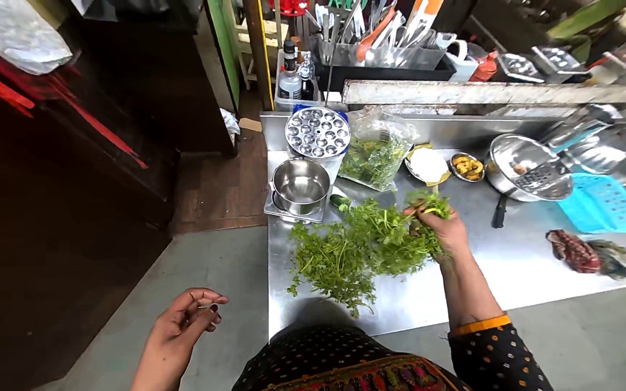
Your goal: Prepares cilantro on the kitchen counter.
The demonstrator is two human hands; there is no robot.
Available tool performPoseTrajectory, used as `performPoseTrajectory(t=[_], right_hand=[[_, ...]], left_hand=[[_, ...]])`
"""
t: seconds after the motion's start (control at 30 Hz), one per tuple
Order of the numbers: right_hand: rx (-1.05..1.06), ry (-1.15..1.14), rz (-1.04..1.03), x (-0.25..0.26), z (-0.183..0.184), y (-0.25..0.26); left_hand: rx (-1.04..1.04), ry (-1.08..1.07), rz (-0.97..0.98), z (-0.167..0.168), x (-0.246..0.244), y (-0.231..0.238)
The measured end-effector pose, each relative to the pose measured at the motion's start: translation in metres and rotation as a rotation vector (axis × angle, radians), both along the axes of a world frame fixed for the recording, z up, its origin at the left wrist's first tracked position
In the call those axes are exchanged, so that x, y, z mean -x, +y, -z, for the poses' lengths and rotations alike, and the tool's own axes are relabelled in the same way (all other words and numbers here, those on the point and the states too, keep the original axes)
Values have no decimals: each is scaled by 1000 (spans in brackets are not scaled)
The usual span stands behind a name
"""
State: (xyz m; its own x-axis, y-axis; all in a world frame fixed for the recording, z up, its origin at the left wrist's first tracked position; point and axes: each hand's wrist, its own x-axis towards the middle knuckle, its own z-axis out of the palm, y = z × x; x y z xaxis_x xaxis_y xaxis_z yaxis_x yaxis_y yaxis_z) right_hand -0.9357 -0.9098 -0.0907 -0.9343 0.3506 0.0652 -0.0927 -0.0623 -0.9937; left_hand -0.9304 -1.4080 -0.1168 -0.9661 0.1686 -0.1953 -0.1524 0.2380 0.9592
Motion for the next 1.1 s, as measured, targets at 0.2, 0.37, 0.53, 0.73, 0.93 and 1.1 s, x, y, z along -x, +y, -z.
performPoseTrajectory(t=[0.2,0.37,0.53,0.73,0.93,1.1], right_hand=[[233,95,100,-25,13,-1],[46,127,-73,-35,25,18],[-543,-282,112,-20,45,5],[-517,-167,231,-35,27,9],[-1123,-109,226,-21,23,4],[-1204,-397,-226,3,77,-78]], left_hand=[[9,-15,56,0,12,4],[-3,-18,86,-1,21,7],[-6,-7,131,0,28,5],[3,-7,119,5,31,-6],[-1,-8,121,6,35,-11],[-1,-12,133,5,35,-12]])
